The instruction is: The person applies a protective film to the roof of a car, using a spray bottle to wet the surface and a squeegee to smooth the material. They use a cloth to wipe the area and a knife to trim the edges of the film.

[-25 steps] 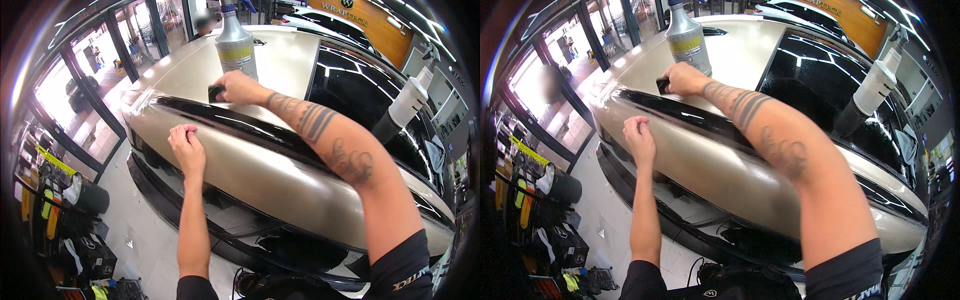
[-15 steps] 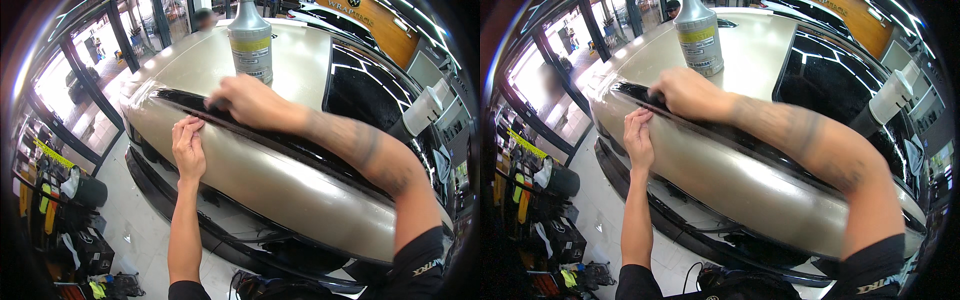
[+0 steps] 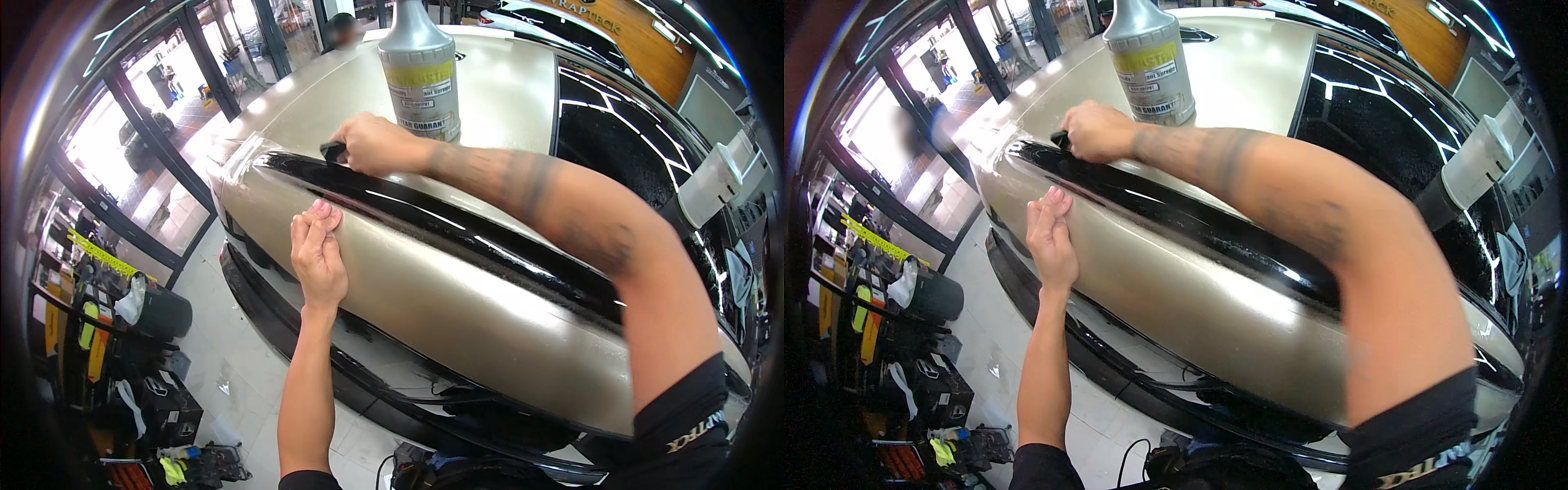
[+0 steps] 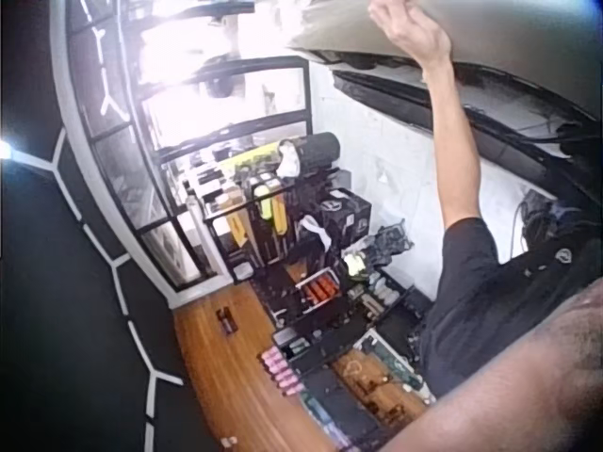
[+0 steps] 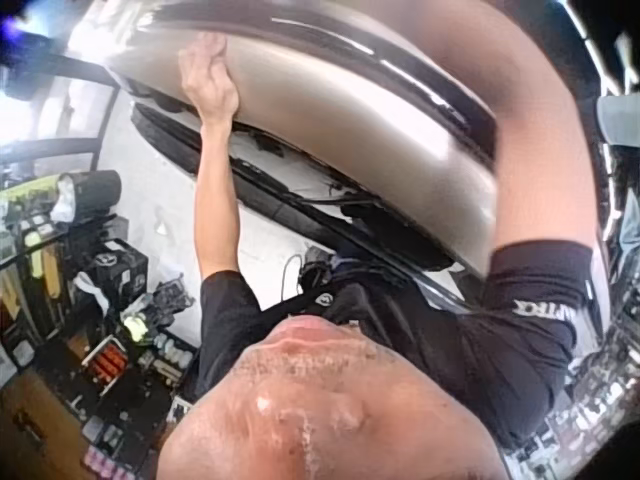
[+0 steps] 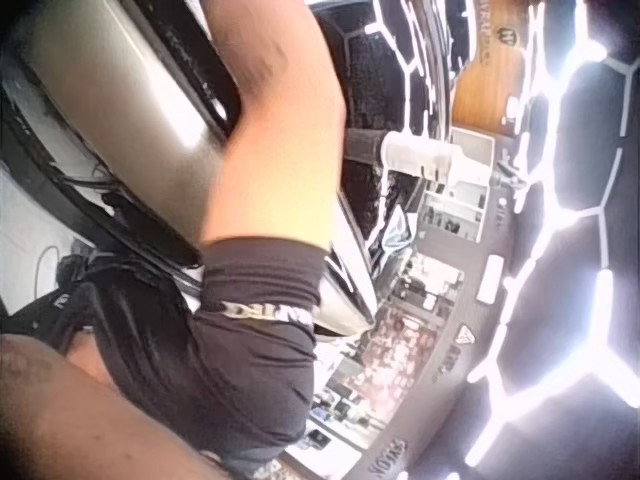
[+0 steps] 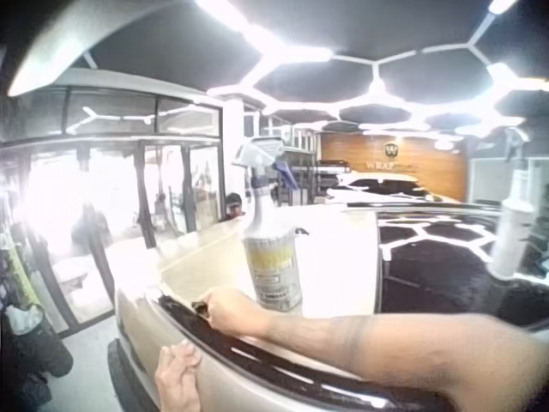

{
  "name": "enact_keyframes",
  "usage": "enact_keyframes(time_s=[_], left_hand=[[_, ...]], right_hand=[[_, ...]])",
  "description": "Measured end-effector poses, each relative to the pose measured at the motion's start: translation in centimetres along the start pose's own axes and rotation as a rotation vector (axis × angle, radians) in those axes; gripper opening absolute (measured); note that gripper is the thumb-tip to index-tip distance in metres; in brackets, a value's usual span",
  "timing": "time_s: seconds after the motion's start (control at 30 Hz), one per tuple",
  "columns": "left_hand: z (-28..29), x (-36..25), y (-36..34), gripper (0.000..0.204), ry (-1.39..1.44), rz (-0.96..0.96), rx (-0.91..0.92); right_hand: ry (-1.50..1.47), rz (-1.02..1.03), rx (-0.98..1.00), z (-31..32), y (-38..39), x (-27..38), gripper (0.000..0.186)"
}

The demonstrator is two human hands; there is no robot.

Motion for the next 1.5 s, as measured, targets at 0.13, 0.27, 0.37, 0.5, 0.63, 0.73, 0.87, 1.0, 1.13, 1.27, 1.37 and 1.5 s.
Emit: enact_keyframes(time_s=[0.13, 0.27, 0.37, 0.5, 0.63, 0.73, 0.87, 1.0, 1.13, 1.27, 1.37, 1.5], left_hand=[[0.5, 0.5, 0.2, 0.025, -0.015, -0.024, -0.023], [2.1, 0.8, 0.7, 0.024, -0.054, -0.067, -0.047], [1.2, 0.3, 0.4, 0.017, -0.064, -0.076, 0.008], [0.1, -0.5, -0.2, 0.013, -0.076, -0.164, -0.011], [2.0, 3.7, 0.3, 0.018, -0.284, -0.179, 0.129], [2.9, 6.2, -1.8, 0.021, -0.382, -0.367, 0.009], [-0.1, -4.7, -0.2, 0.026, -0.342, -0.460, -0.194], [-2.2, -30.0, 10.7, 0.032, 0.189, -0.449, -0.004], [-3.6, -35.9, 17.9, 0.037, -0.065, -0.456, 0.193], [-6.5, -38.9, 18.9, 0.035, 0.124, -0.432, 0.140], [-4.9, -37.4, 17.9, 0.033, 0.055, -0.473, 0.101], [-3.4, -36.0, 17.0, 0.032, 0.183, -0.227, 0.039]], right_hand=[[-0.087, -0.325, 0.094, -1.4, -5.7, -0.8, 0.027], [0.169, 0.048, -0.021, 2.8, -2.9, 4.9, 0.026], [0.091, 0.169, -0.024, 9.6, 4.3, 9.3, 0.033], [0.034, -0.088, 0.159, 20.6, 14.9, 16.8, 0.044], [0.299, -0.062, -0.048, 28.4, 26.0, 16.4, 0.029], [0.707, -0.205, -0.202, 36.5, 35.1, 13.9, 0.014], [1.059, -0.688, -0.402, 48.2, 49.7, 8.6, 0.011], [1.147, -1.286, -0.320, 57.3, 60.7, 3.8, 0.051], [0.936, -1.392, -0.220, 53.8, 57.3, -1.9, 0.069], [1.174, -1.150, -0.472, 62.4, 61.2, -4.7, 0.044], [1.077, -0.577, -1.027, 61.3, 52.6, 0.6, 0.028], [0.345, -0.087, -1.002, 58.8, 45.4, 15.0, 0.025]])
Point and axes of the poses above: each hand's wrist, its own y-axis away from the middle knuckle, its own z-axis out of the back of the hand, x = y × z, the point moved 1 cm from there along -y, towards the middle knuckle, and after that the axes turned 14 degrees about -x, right-handed, at the moved point
